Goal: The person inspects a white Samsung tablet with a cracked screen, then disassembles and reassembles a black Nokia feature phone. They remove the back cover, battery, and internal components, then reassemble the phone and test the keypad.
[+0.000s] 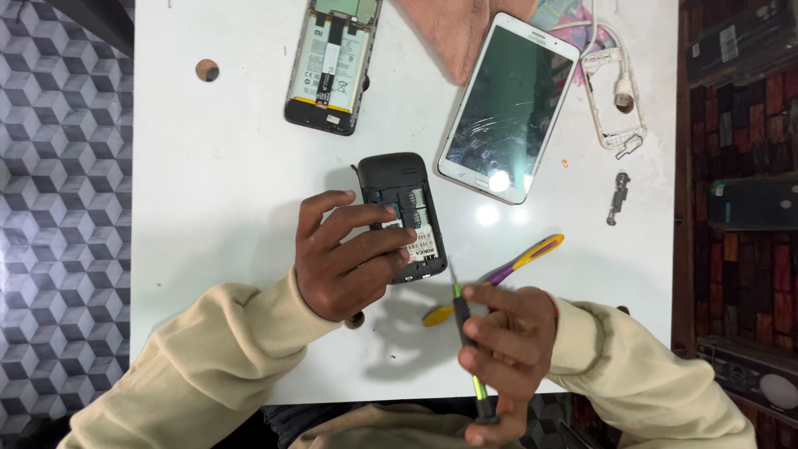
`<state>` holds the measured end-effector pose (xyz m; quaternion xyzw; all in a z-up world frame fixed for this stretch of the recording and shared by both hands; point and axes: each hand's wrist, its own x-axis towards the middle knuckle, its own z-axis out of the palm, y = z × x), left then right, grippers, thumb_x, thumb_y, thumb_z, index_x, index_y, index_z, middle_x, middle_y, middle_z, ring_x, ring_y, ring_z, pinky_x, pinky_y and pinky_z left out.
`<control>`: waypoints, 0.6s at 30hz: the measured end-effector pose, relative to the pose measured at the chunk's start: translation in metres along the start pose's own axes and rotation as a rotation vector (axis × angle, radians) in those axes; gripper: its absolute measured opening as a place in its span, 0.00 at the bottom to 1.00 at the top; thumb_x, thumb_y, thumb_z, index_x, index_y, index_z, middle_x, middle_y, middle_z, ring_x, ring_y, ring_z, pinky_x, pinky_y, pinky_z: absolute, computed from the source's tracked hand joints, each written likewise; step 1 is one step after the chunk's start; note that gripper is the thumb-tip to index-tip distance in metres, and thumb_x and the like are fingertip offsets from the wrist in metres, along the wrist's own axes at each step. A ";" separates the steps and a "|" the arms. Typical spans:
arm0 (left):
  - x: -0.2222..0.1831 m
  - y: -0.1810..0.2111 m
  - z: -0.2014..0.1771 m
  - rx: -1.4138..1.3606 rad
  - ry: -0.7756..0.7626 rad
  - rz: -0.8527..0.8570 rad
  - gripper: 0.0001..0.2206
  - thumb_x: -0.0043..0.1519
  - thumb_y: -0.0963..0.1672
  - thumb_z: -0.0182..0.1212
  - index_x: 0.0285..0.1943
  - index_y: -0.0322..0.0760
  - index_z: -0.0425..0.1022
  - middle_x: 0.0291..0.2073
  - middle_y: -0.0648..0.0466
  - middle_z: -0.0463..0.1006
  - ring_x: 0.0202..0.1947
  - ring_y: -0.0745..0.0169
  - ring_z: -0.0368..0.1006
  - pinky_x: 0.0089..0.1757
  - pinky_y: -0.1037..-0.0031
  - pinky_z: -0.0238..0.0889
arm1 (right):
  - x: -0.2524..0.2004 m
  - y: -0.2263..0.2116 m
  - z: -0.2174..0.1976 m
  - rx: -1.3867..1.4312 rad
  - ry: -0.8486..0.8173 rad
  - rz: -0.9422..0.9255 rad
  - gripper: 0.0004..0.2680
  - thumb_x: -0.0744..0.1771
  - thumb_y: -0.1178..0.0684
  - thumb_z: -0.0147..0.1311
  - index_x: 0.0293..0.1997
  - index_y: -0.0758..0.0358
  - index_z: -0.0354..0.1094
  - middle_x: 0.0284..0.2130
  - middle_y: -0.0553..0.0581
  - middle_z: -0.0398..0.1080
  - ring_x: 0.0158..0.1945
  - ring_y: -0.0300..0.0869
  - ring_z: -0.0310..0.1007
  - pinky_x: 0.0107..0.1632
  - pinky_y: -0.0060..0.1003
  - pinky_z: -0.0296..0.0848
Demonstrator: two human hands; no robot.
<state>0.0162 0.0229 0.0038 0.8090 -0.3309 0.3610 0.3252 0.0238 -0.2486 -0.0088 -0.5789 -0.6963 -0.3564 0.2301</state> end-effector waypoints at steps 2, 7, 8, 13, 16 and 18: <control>0.000 -0.001 -0.002 0.020 -0.009 0.035 0.06 0.57 0.40 0.70 0.32 0.43 0.76 0.43 0.58 0.83 0.50 0.55 0.77 0.54 0.55 0.61 | 0.001 0.000 0.004 0.012 0.054 -0.040 0.26 0.69 0.67 0.45 0.73 0.40 0.44 0.58 0.65 0.61 0.60 0.55 0.70 0.55 0.60 0.78; -0.001 0.001 0.001 -0.033 -0.031 0.011 0.05 0.56 0.39 0.70 0.35 0.40 0.78 0.42 0.58 0.83 0.47 0.58 0.77 0.48 0.62 0.63 | 0.007 -0.001 -0.004 0.011 -0.078 0.100 0.25 0.69 0.61 0.50 0.73 0.43 0.46 0.52 0.63 0.62 0.52 0.52 0.70 0.46 0.57 0.80; 0.000 0.001 0.002 -0.058 -0.030 -0.010 0.05 0.56 0.38 0.70 0.36 0.39 0.79 0.42 0.58 0.83 0.46 0.58 0.76 0.47 0.64 0.63 | 0.007 0.001 -0.007 0.011 -0.131 0.178 0.24 0.68 0.58 0.53 0.71 0.43 0.47 0.48 0.62 0.63 0.48 0.52 0.70 0.42 0.53 0.80; 0.002 -0.001 0.007 -0.080 -0.007 -0.048 0.09 0.50 0.36 0.67 0.38 0.39 0.80 0.41 0.59 0.82 0.44 0.61 0.76 0.45 0.68 0.64 | 0.008 0.019 -0.003 -0.087 -0.109 0.346 0.21 0.65 0.63 0.58 0.65 0.52 0.58 0.40 0.57 0.70 0.38 0.45 0.70 0.29 0.36 0.72; 0.002 -0.001 0.007 -0.074 -0.001 -0.030 0.09 0.51 0.36 0.68 0.38 0.40 0.80 0.40 0.59 0.81 0.44 0.61 0.75 0.45 0.68 0.63 | 0.014 0.018 -0.004 -0.140 -0.114 0.300 0.18 0.69 0.60 0.59 0.65 0.52 0.59 0.41 0.56 0.69 0.37 0.44 0.69 0.30 0.34 0.69; 0.002 0.000 0.007 -0.077 -0.003 -0.030 0.09 0.50 0.36 0.68 0.37 0.40 0.79 0.40 0.59 0.81 0.44 0.61 0.75 0.45 0.67 0.63 | 0.020 0.013 -0.006 -0.208 -0.172 0.281 0.16 0.71 0.56 0.59 0.66 0.50 0.59 0.41 0.54 0.68 0.36 0.42 0.66 0.29 0.34 0.66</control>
